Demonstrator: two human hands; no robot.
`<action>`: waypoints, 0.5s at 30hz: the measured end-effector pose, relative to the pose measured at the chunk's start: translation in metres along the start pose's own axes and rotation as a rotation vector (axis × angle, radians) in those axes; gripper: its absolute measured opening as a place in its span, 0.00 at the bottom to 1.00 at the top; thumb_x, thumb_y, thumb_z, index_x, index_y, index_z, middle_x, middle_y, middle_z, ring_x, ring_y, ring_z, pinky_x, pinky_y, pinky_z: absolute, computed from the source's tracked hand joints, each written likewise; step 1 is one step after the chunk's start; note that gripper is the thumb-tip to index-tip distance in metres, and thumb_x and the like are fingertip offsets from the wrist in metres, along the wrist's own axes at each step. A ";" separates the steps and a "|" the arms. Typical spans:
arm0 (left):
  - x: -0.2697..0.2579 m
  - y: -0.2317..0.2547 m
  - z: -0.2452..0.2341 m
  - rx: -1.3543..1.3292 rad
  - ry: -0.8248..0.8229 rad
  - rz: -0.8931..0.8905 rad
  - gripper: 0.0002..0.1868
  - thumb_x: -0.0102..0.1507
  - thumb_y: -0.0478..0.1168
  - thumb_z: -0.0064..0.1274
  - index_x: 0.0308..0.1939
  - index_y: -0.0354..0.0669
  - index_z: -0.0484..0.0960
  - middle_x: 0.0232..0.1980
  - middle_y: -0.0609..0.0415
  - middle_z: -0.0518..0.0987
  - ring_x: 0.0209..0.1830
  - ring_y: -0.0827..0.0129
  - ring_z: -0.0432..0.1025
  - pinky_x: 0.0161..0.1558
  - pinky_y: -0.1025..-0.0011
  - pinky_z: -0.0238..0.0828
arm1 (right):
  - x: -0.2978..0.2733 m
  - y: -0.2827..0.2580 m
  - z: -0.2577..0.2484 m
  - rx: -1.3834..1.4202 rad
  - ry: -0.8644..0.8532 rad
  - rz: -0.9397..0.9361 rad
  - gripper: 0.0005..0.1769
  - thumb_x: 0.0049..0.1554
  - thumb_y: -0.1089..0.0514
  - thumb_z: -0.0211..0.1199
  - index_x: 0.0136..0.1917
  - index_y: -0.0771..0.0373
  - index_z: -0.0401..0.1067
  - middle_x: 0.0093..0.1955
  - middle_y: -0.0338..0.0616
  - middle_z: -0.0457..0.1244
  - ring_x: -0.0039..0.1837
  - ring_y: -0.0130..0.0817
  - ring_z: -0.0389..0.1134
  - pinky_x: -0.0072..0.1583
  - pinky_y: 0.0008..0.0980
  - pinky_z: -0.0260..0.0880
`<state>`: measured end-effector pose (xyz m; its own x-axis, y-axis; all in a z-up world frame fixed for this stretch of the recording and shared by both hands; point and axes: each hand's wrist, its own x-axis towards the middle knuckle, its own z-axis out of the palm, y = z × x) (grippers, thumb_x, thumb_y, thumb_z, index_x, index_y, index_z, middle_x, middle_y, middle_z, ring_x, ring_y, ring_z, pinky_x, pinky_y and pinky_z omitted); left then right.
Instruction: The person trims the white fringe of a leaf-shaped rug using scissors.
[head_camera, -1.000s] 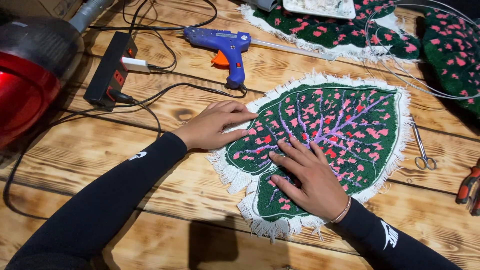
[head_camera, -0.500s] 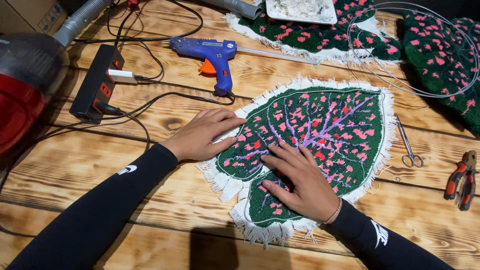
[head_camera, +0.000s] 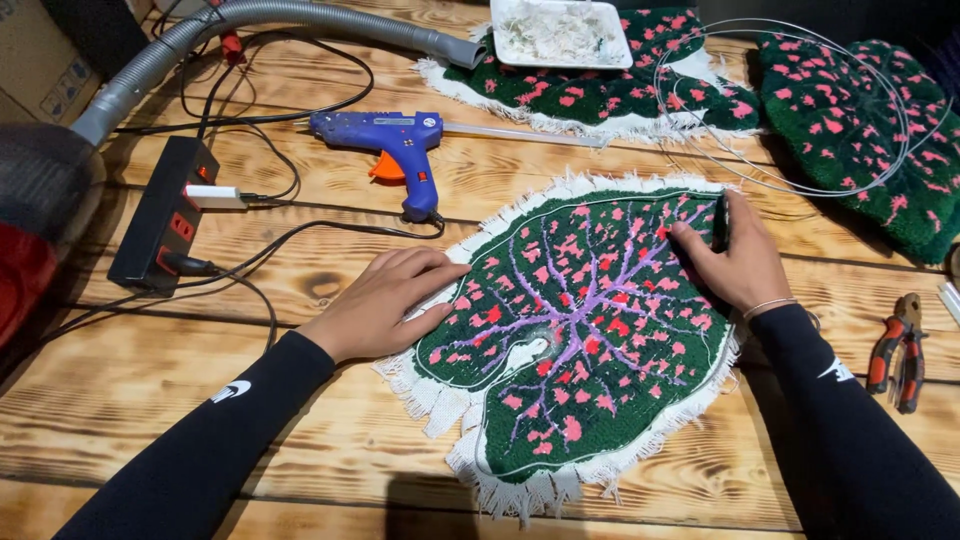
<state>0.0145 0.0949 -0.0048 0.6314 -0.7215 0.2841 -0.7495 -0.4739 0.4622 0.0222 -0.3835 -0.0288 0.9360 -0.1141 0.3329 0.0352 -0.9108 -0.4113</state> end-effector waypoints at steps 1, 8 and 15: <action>0.000 0.000 0.000 -0.003 -0.003 0.005 0.27 0.67 0.51 0.50 0.68 0.46 0.74 0.62 0.49 0.74 0.68 0.54 0.64 0.68 0.57 0.55 | -0.002 -0.004 0.001 -0.003 0.002 0.006 0.53 0.58 0.33 0.66 0.76 0.79 0.57 0.73 0.72 0.57 0.75 0.61 0.60 0.74 0.48 0.58; 0.001 0.000 0.000 0.014 -0.014 -0.002 0.26 0.68 0.50 0.48 0.68 0.47 0.74 0.62 0.49 0.74 0.67 0.54 0.65 0.67 0.57 0.55 | -0.006 -0.018 0.002 -0.010 -0.033 0.070 0.52 0.58 0.33 0.62 0.77 0.77 0.56 0.75 0.70 0.56 0.75 0.59 0.58 0.73 0.44 0.57; 0.002 0.000 -0.001 0.022 -0.030 -0.002 0.26 0.68 0.51 0.49 0.68 0.46 0.74 0.62 0.49 0.74 0.66 0.55 0.65 0.66 0.57 0.55 | -0.003 -0.007 0.008 -0.058 -0.049 0.037 0.53 0.60 0.30 0.59 0.78 0.77 0.54 0.80 0.70 0.50 0.81 0.59 0.50 0.77 0.43 0.47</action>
<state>0.0157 0.0936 -0.0036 0.6265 -0.7355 0.2579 -0.7530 -0.4859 0.4436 0.0223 -0.3734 -0.0336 0.9523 -0.1298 0.2761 -0.0187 -0.9281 -0.3719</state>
